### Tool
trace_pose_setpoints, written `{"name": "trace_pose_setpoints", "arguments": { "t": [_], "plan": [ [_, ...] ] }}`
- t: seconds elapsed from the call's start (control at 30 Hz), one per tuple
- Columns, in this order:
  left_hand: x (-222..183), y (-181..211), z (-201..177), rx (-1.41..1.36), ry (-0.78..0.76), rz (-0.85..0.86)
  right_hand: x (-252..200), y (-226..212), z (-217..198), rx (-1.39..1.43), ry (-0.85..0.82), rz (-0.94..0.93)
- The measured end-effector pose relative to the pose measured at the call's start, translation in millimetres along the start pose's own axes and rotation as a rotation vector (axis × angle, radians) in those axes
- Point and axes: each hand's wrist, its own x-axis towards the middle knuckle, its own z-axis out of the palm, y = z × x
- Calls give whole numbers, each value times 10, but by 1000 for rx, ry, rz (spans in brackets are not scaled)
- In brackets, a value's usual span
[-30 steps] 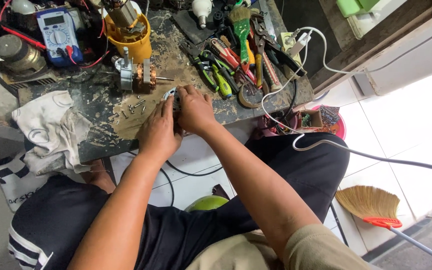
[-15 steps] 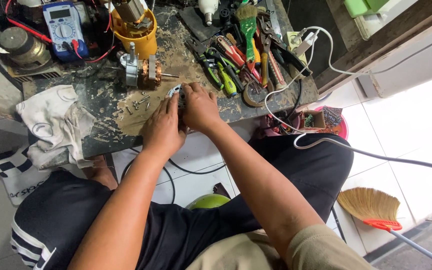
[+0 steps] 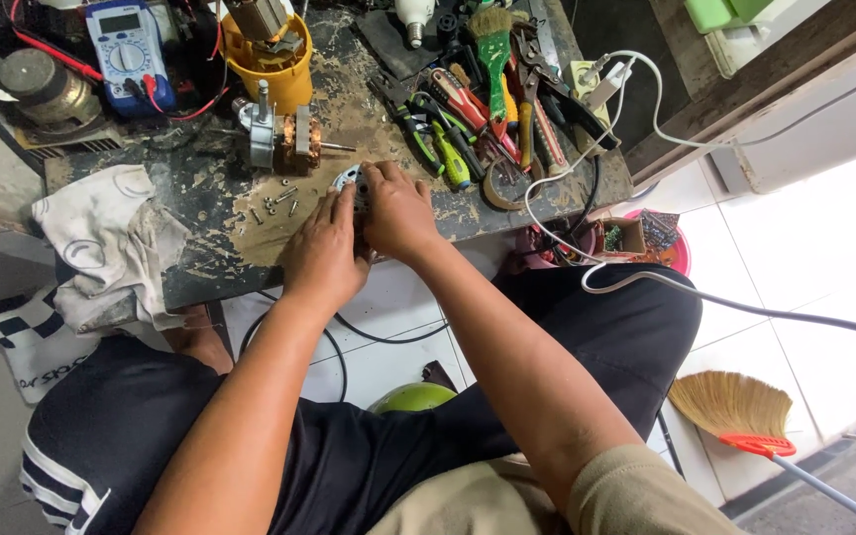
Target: Reassembling the internal components of an electric motor by fitting the rotor into the stator housing and checking alignment.
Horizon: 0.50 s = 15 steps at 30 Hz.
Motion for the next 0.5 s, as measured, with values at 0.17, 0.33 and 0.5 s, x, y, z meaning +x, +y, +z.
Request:
{"name": "trace_pose_setpoints", "arguments": {
  "t": [0.17, 0.33, 0.5],
  "plan": [
    [-2, 5, -14, -18, -21, -24, -19, -17, -23, 14, 2, 2],
    [-11, 7, -4, -21, -33, -31, 1, 8, 11, 13, 4, 3],
    [-8, 20, -29, -36, -69, -54, 6, 30, 36, 13, 5, -7]
  ]
}}
